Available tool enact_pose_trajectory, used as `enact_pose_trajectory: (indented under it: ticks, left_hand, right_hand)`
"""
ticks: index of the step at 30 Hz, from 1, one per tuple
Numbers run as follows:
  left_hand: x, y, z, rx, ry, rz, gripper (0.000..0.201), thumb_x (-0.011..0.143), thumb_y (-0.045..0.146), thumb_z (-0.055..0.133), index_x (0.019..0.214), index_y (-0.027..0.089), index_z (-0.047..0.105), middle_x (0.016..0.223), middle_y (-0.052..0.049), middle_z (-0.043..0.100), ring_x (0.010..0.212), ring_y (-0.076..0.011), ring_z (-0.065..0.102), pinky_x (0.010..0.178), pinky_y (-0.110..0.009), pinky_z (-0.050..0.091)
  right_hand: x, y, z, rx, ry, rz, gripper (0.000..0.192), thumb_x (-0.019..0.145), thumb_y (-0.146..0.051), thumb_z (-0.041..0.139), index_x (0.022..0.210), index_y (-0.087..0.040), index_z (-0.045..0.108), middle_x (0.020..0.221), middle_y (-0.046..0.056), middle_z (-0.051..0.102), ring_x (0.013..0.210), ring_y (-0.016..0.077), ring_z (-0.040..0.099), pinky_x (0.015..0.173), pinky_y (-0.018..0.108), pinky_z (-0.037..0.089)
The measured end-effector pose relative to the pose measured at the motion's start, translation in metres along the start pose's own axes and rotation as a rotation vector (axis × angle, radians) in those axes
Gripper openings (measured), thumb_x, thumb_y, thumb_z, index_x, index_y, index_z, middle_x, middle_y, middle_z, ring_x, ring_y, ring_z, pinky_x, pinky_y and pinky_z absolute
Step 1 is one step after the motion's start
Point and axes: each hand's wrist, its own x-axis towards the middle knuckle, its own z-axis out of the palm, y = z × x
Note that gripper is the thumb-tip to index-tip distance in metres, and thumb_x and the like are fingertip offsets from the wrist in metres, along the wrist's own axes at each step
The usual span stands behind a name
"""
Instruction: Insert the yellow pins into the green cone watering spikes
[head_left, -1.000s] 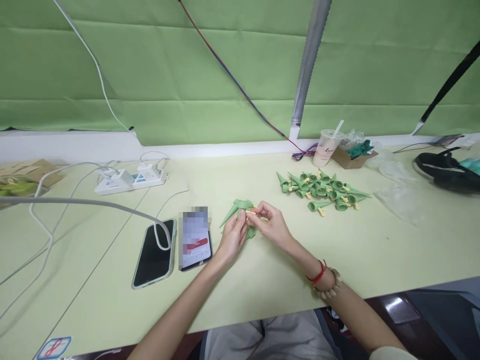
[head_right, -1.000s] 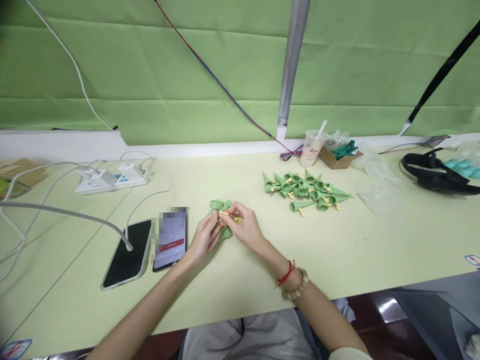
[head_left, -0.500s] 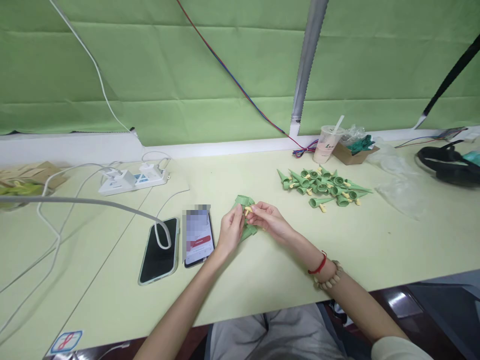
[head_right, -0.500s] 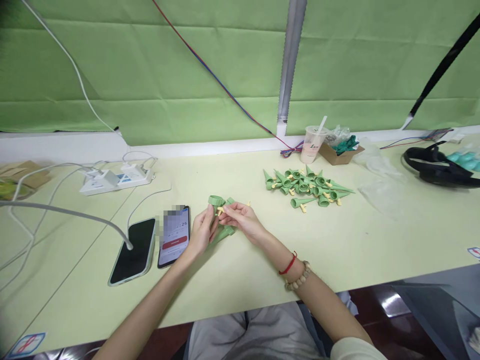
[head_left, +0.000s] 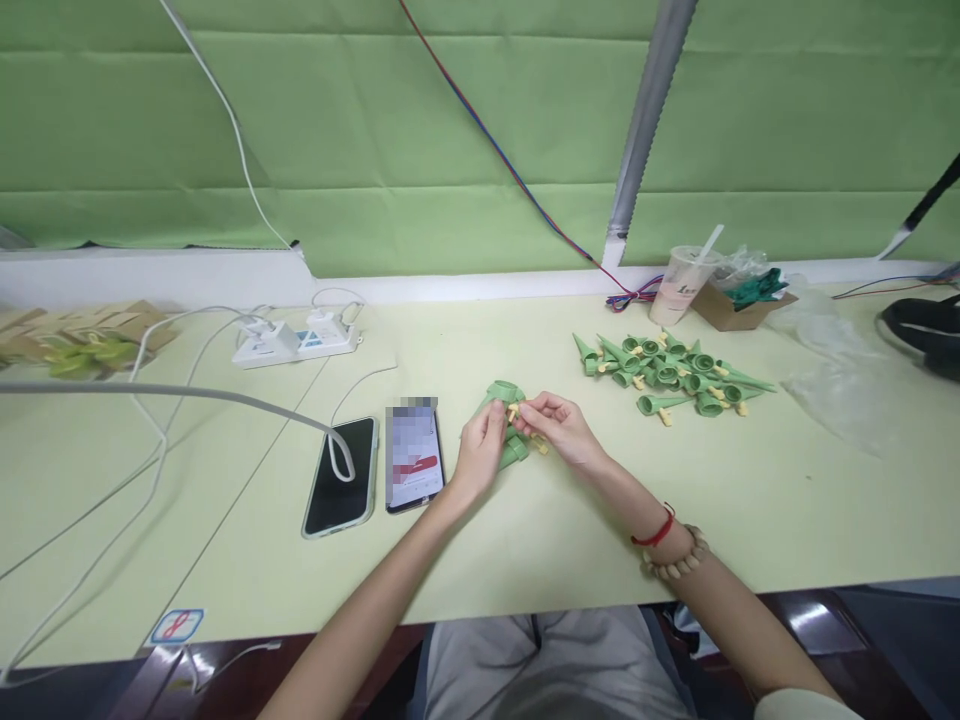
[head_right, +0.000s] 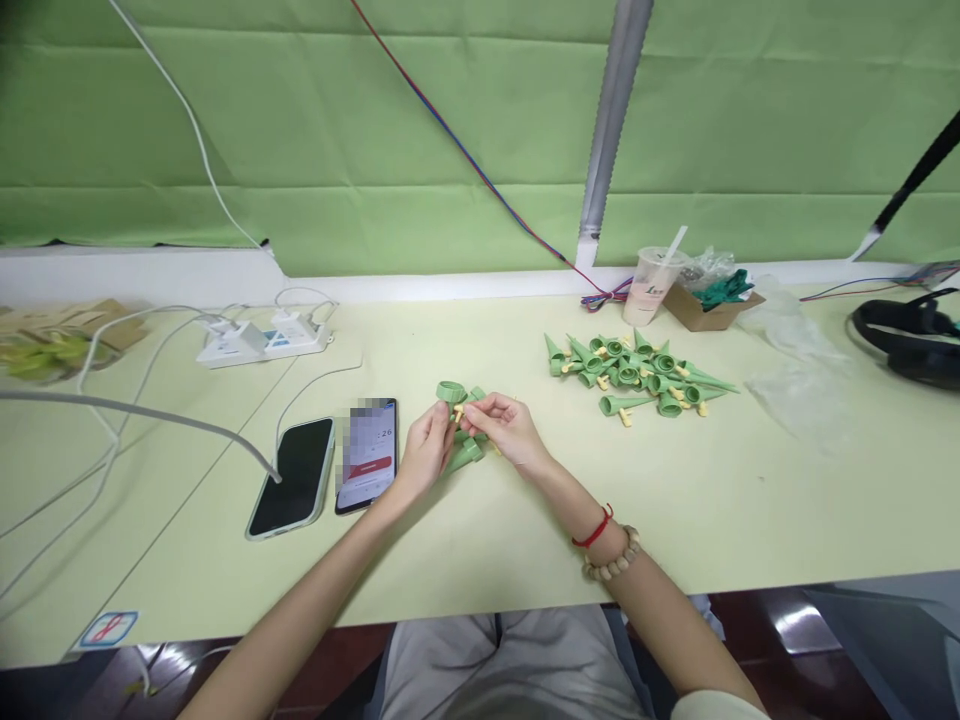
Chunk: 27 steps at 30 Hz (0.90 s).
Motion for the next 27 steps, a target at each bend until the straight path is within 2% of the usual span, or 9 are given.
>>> enact_pose_trajectory:
  ticks: [5,11,18,21,27]
  left_hand:
    - [0.002,0.001,-0.002,0.005,-0.038,-0.001,0.046,0.08,0.059,0.038,0.062,0.017,0.048,0.045,0.005,0.036,0.04,-0.0062,0.033,0.037,-0.019,0.026]
    - [0.005,0.002,-0.003,0.029,-0.03,0.025,0.045,0.08,0.057,0.04,0.062,0.017,0.05,0.045,0.003,0.041,0.043,-0.0087,0.04,0.038,-0.02,0.029]
    - [0.007,-0.001,-0.003,0.068,-0.018,0.064,0.047,0.081,0.057,0.038,0.059,0.017,0.048,0.044,0.002,0.04,0.044,-0.0094,0.041,0.039,-0.021,0.029]
    - [0.007,0.0,-0.004,0.069,-0.026,0.055,0.047,0.081,0.057,0.037,0.059,0.018,0.047,0.043,0.003,0.038,0.042,-0.0089,0.038,0.04,-0.021,0.029]
    - [0.005,0.003,-0.005,0.077,-0.042,0.051,0.044,0.08,0.058,0.039,0.062,0.018,0.047,0.044,0.005,0.035,0.042,-0.0088,0.036,0.042,-0.022,0.028]
  right_hand:
    - [-0.003,0.002,0.002,-0.114,0.066,-0.097,0.028,0.063,-0.044,0.072,0.066,-0.019,0.059,0.066,0.001,0.065,0.064,0.0143,0.061,0.067,0.03,0.051]
    - [-0.007,0.009,-0.002,-0.386,0.123,-0.321,0.016,0.072,-0.036,0.066,0.072,-0.02,0.066,0.079,0.005,0.067,0.08,0.02,0.063,0.077,0.034,0.05]
    - [-0.011,0.008,0.0,-0.535,0.145,-0.478,0.01,0.076,-0.029,0.062,0.068,-0.023,0.065,0.079,0.005,0.067,0.079,0.0207,0.062,0.076,0.036,0.049]
    - [-0.01,0.006,0.003,-0.456,0.162,-0.377,0.011,0.075,-0.033,0.063,0.075,-0.022,0.064,0.079,0.005,0.067,0.075,0.0192,0.062,0.073,0.034,0.05]
    - [-0.002,0.005,0.001,-0.092,0.122,0.012,0.028,0.067,-0.043,0.068,0.076,-0.017,0.063,0.071,0.003,0.066,0.061,0.0132,0.061,0.062,0.026,0.051]
